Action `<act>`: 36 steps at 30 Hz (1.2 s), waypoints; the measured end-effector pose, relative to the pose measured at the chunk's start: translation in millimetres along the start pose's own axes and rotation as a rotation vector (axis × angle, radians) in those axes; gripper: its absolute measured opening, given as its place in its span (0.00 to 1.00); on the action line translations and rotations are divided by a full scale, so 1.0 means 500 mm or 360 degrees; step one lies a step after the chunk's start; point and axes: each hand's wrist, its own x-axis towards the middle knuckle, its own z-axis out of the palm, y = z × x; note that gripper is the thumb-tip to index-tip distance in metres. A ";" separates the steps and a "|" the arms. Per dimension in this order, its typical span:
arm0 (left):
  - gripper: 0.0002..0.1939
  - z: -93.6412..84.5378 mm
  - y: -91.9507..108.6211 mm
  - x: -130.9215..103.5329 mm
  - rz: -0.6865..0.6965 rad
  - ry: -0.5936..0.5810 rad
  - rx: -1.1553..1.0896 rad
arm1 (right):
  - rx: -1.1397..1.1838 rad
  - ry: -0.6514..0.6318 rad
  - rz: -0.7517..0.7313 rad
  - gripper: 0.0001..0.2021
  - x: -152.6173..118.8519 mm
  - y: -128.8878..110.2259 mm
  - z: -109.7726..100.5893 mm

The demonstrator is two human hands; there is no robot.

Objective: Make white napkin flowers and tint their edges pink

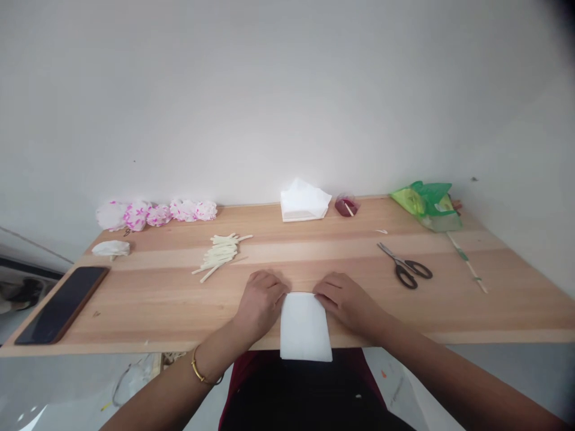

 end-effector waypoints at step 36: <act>0.07 -0.024 0.004 -0.027 0.0456 -0.0258 0.0467 | -0.0315 -0.0170 -0.0427 0.13 -0.029 0.003 -0.006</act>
